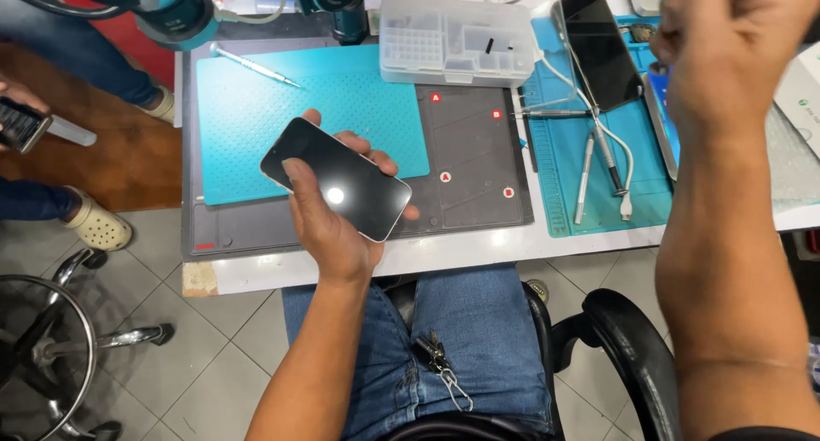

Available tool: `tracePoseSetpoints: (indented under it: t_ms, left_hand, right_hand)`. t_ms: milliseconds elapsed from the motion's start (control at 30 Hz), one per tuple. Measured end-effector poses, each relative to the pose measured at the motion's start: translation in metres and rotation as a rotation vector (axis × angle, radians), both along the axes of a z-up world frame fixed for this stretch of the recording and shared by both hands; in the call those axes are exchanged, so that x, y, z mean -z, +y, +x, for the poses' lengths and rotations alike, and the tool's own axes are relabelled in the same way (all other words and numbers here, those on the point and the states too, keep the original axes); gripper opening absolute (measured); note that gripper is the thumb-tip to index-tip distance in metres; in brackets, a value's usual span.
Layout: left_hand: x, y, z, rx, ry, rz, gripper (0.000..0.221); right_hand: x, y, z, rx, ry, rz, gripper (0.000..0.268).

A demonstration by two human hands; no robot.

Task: Testing a mobile phone's functionality and reassembling it into a protective case at a repair station.

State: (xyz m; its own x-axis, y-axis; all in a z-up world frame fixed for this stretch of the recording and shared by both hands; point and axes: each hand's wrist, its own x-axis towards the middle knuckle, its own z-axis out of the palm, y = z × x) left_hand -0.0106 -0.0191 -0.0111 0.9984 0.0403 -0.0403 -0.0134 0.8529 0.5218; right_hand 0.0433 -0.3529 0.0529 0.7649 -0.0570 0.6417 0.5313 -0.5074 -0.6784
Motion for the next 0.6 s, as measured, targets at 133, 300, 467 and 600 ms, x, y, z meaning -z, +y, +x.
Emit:
tracePoseSetpoints:
  t_ms: [133, 300, 467, 600]
  left_hand:
    - [0.001, 0.001, 0.002, 0.012, 0.017, -0.026, 0.073]
    - [0.002, -0.001, 0.001, 0.007, 0.012, 0.003, 0.07]
    - [-0.001, -0.003, 0.002, -0.005, 0.003, 0.016, 0.072]
    - [0.001, -0.002, 0.001, -0.004, -0.01, 0.007, 0.069]
  right_hand:
    - [-0.006, 0.03, -0.052, 0.075, -0.077, 0.101, 0.026]
    - [0.042, 0.024, -0.046, 0.358, 0.133, -0.249, 0.024]
    - [0.063, 0.017, -0.011, 0.55, 0.504, -0.63, 0.055]
    - [0.058, 0.011, -0.003, 0.461, 0.365, -0.383, 0.018]
